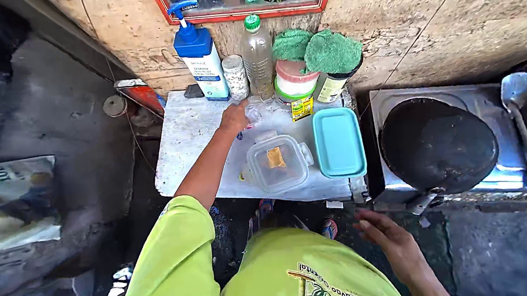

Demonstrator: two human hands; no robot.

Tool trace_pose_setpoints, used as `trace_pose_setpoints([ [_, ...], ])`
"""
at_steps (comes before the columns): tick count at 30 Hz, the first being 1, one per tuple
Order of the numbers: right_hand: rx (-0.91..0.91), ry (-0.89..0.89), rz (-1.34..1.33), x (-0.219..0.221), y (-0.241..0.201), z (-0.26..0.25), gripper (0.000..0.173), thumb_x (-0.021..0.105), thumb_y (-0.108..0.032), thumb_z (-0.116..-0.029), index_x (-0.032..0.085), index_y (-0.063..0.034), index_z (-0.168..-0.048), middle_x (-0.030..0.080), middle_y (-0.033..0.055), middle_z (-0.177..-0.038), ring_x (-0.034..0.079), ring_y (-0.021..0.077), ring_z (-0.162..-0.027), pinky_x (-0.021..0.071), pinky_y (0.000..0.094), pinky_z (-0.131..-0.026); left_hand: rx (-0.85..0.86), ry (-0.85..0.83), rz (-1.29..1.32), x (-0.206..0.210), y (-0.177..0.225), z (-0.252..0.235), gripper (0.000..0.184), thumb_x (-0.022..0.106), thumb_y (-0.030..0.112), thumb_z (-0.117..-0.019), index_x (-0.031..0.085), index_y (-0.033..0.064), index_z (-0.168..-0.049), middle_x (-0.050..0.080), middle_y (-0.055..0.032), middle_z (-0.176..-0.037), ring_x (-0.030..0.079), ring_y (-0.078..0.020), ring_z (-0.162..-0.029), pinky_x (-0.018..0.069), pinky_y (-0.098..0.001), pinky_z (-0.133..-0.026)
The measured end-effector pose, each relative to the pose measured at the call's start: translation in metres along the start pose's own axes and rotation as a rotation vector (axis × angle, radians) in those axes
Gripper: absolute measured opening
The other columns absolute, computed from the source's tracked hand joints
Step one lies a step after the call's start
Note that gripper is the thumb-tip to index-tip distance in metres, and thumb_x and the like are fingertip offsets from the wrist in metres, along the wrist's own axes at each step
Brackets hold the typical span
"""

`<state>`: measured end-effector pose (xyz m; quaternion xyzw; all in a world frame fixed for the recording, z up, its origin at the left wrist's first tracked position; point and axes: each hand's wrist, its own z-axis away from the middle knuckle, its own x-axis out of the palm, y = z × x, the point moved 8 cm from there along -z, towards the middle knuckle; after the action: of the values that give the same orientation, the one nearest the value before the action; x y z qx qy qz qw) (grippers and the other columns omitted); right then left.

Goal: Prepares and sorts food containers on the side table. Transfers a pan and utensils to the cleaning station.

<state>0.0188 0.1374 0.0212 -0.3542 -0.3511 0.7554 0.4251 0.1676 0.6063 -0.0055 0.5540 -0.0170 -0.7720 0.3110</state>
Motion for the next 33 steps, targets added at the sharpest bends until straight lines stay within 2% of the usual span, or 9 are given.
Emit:
trace_pose_setpoints([
  [5, -0.144, -0.156, -0.082, 0.083, -0.075, 0.014, 0.041, 0.064, -0.025, -0.0985, 0.064, -0.0011, -0.132, 0.072, 0.0077, -0.123, 0.073, 0.0184, -0.102, 0.0636, 0.0348, -0.087, 0.256, 0.219, -0.064, -0.070, 0.011, 0.044, 0.034, 0.056, 0.001, -0.0985, 0.070, 0.0070, -0.128, 0.064, -0.0275, -0.130, 0.063, -0.0478, -0.119, 0.0480, -0.0663, -0.100],
  [8, -0.177, -0.253, -0.233, 0.123, -0.106, 0.022, 0.038, 0.058, -0.019, -0.1018, 0.061, -0.0001, -0.135, 0.071, 0.0095, -0.123, 0.073, 0.0205, -0.102, 0.0634, 0.0351, -0.088, 0.664, 0.409, -0.008, -0.111, 0.035, 0.125, 0.024, 0.053, -0.006, -0.0944, 0.075, 0.0004, -0.101, 0.070, -0.0210, -0.122, 0.068, -0.0402, -0.111, 0.0538, -0.0575, -0.094],
  [11, -0.175, -0.352, -0.440, 0.162, -0.119, 0.038, 0.041, 0.059, -0.014, -0.1020, 0.055, -0.0005, -0.140, 0.072, 0.0126, -0.122, 0.074, 0.0229, -0.102, 0.0631, 0.0361, -0.090, 1.046, 0.357, 0.120, -0.105, 0.061, 0.232, 0.022, 0.057, -0.007, -0.0890, 0.075, 0.0036, -0.083, 0.075, -0.0144, -0.114, 0.071, -0.0291, -0.108, 0.0563, -0.0470, -0.094],
  [13, -0.194, -0.387, -0.512, 0.183, -0.120, 0.058, 0.031, 0.066, -0.009, -0.0980, 0.063, -0.0017, -0.128, 0.076, 0.0100, -0.110, 0.076, 0.0210, -0.095, 0.0646, 0.0361, -0.088, 1.148, 0.336, 0.252, -0.080, 0.069, 0.295, 0.019, 0.062, -0.005, -0.0867, 0.076, 0.0062, -0.080, 0.076, -0.0107, -0.109, 0.071, -0.0224, -0.102, 0.0580, -0.0394, -0.090],
  [16, -0.282, -0.346, -0.493, 0.206, -0.105, 0.090, 0.016, 0.070, -0.009, -0.0945, 0.073, -0.0044, -0.110, 0.078, 0.0041, -0.098, 0.076, 0.0157, -0.086, 0.0657, 0.0332, -0.083, 0.963, 0.334, 0.632, -0.045, 0.046, 0.340, 0.017, 0.062, -0.010, -0.0874, 0.074, 0.0006, -0.081, 0.074, -0.0156, -0.111, 0.070, -0.0208, -0.104, 0.0591, -0.0339, -0.090],
  [19, -0.334, -0.240, -0.537, 0.225, -0.091, 0.107, 0.014, 0.067, -0.003, -0.0953, 0.075, -0.0059, -0.105, 0.079, 0.0018, -0.093, 0.076, 0.0131, -0.079, 0.0664, 0.0301, -0.076, 0.676, 0.115, 1.020, -0.017, 0.004, 0.356, 0.020, 0.057, -0.007, -0.0925, 0.074, -0.0059, -0.103, 0.068, -0.0196, -0.126, 0.064, -0.0221, -0.122, 0.0560, -0.0364, -0.100],
  [23, -0.400, -0.183, -0.463, 0.268, -0.089, 0.112, 0.013, 0.067, -0.002, -0.0941, 0.076, -0.0078, -0.102, 0.078, -0.0032, -0.090, 0.074, 0.0071, -0.082, 0.0640, 0.0265, -0.079, 0.612, 0.067, 0.872, -0.009, -0.039, 0.383, 0.042, 0.065, 0.017, -0.0965, 0.065, 0.0010, -0.135, 0.046, -0.0209, -0.156, 0.049, -0.0305, -0.141, 0.0458, -0.0468, -0.113],
  [29, -0.492, -0.396, -0.208, 0.362, -0.126, 0.102, 0.027, 0.062, -0.009, -0.0973, 0.066, -0.0025, -0.123, 0.077, 0.0015, -0.107, 0.075, 0.0135, -0.094, 0.0641, 0.0307, -0.087, 0.539, 0.325, 0.756, -0.051, -0.127, 0.363, 0.028, 0.062, -0.005, -0.0935, 0.075, 0.0021, -0.117, 0.057, -0.0256, -0.143, 0.066, -0.0310, -0.119, 0.0588, -0.0443, -0.094],
  [33, -0.428, -0.536, -0.087, 0.440, -0.151, 0.090, 0.052, 0.062, -0.017, -0.0992, 0.051, 0.0030, -0.146, 0.070, 0.0097, -0.130, 0.076, 0.0208, -0.100, 0.0658, 0.0344, -0.085, 0.316, 0.655, 0.542, -0.141, -0.274, 0.342, 0.032, 0.064, -0.007, -0.0909, 0.077, 0.0061, -0.118, 0.060, -0.0210, -0.139, 0.065, -0.0264, -0.121, 0.0588, -0.0397, -0.097],
])
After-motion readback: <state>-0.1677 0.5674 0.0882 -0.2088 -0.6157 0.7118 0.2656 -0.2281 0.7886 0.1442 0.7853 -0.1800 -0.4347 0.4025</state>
